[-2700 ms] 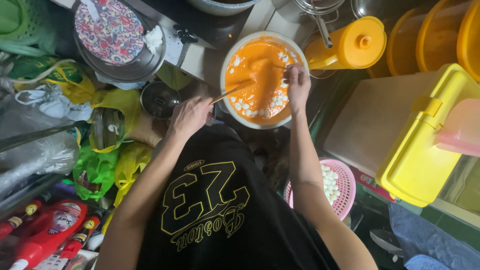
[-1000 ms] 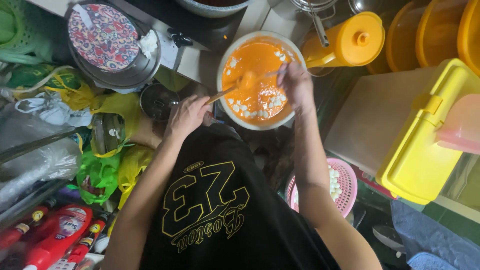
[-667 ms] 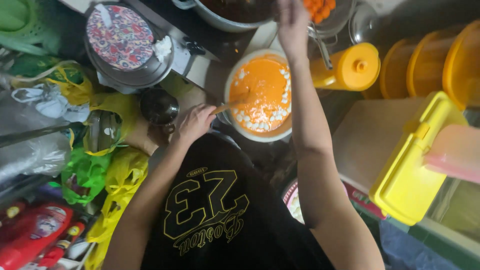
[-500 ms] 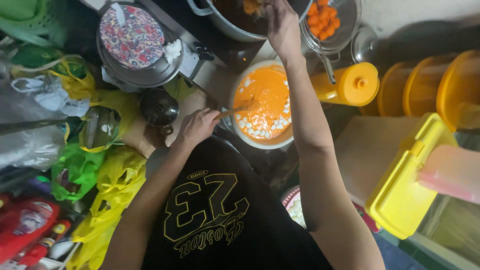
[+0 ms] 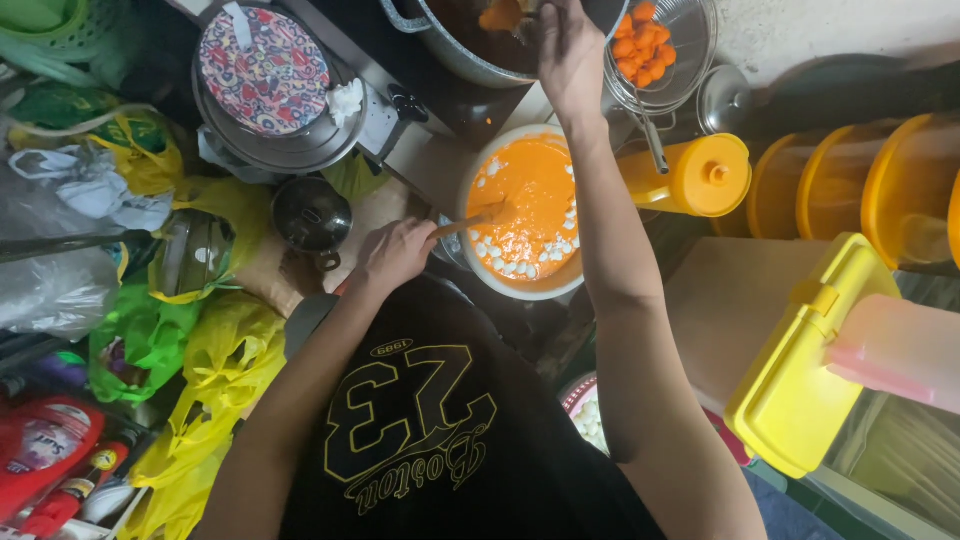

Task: Deep frying batter-coated quail eggs (kwek kwek) in a pot of oil using skewers and slotted spoons.

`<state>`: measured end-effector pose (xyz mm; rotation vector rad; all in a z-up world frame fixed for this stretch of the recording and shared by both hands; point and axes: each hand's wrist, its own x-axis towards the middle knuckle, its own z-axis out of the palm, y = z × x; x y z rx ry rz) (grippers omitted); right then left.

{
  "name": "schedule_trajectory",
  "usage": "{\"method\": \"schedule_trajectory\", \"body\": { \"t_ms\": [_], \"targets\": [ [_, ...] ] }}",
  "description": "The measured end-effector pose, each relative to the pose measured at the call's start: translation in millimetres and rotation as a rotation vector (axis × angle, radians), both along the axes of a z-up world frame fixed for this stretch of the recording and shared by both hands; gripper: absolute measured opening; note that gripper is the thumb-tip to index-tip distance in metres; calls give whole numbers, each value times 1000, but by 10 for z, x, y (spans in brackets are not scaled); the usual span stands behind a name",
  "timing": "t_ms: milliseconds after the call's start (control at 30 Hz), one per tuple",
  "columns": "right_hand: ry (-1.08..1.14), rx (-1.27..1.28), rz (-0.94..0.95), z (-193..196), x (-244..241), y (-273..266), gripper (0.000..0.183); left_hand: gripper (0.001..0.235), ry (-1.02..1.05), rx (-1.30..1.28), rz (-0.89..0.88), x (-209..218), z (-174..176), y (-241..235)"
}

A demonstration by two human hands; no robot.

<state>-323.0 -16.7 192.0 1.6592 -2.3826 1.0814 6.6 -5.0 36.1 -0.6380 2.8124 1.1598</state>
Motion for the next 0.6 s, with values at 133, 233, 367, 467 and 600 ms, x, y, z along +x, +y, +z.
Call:
{"method": "schedule_trajectory", "body": {
  "t_ms": [133, 233, 367, 467, 600],
  "targets": [
    [-75, -83, -116, 11, -84, 145, 31, 11, 16, -83, -5, 6, -24, 11],
    [-165, -232, -205, 319, 32, 343, 32, 14, -40, -130, -25, -11, 39, -5],
    [-428, -600, -346, 876, 443, 703, 24, 10, -70, -129, -57, -22, 182, -47],
    [-602, -616, -330, 564, 494, 1283, 20, 14, 56, -186, -68, -1, 176, -56],
    [-480, -305, -386, -266, 540, 1718, 24, 22, 36, -51, -32, 7, -343, 61]
  ]
}}
